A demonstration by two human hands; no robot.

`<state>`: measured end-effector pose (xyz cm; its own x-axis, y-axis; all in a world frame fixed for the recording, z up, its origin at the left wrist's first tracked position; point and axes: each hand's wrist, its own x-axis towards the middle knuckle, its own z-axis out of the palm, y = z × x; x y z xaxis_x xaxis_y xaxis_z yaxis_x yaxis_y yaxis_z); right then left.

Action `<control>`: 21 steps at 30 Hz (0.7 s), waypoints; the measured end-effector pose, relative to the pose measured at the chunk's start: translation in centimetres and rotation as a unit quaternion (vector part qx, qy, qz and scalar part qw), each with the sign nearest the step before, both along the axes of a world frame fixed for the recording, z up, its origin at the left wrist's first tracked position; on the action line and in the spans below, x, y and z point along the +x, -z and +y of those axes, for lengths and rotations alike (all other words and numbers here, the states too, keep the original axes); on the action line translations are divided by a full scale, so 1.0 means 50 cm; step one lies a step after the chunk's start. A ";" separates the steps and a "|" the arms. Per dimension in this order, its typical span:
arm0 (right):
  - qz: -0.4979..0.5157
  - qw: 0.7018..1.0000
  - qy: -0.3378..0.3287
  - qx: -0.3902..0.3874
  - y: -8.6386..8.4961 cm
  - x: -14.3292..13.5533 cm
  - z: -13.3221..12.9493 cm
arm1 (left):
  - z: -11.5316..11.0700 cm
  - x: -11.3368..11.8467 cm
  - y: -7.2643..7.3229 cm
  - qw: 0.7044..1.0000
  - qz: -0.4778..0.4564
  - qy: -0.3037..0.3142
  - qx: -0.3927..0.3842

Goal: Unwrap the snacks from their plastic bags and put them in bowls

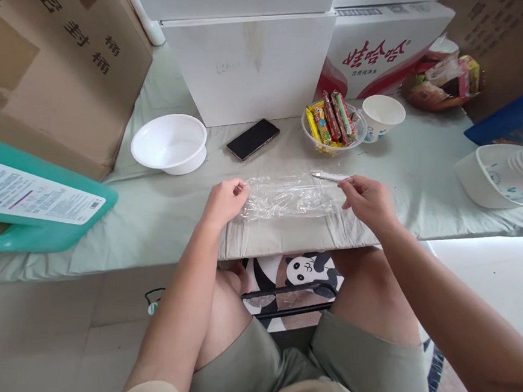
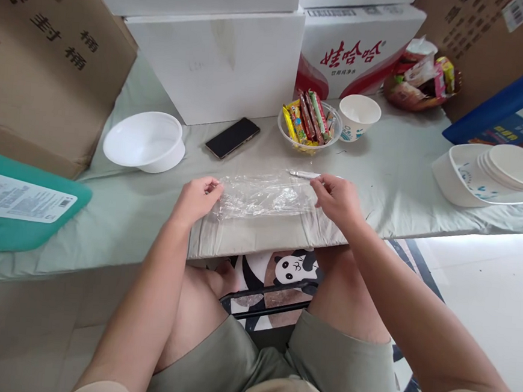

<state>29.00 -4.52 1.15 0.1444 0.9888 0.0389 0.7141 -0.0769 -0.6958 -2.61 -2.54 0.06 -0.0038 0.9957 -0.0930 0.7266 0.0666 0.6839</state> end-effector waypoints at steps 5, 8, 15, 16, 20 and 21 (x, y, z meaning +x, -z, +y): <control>-0.067 0.995 0.035 -0.071 0.029 0.010 0.034 | 0.011 0.010 0.002 0.999 0.042 0.003 -0.027; -0.109 0.992 0.062 -0.013 0.039 0.026 0.029 | 0.013 0.012 0.001 0.996 0.073 0.012 -0.047; -0.132 0.956 -0.106 0.239 0.013 -0.035 -0.067 | -0.022 0.020 -0.058 0.986 0.065 -0.048 0.145; -0.141 0.947 -0.188 0.219 0.020 -0.058 -0.080 | -0.027 0.029 -0.065 0.983 0.047 -0.017 0.175; -0.214 0.904 -0.349 0.120 0.077 -0.116 -0.129 | -0.027 0.054 -0.060 0.983 -0.051 0.070 0.162; -0.222 0.899 -0.359 0.115 0.091 -0.115 -0.146 | -0.021 0.051 -0.053 0.985 -0.073 0.050 0.146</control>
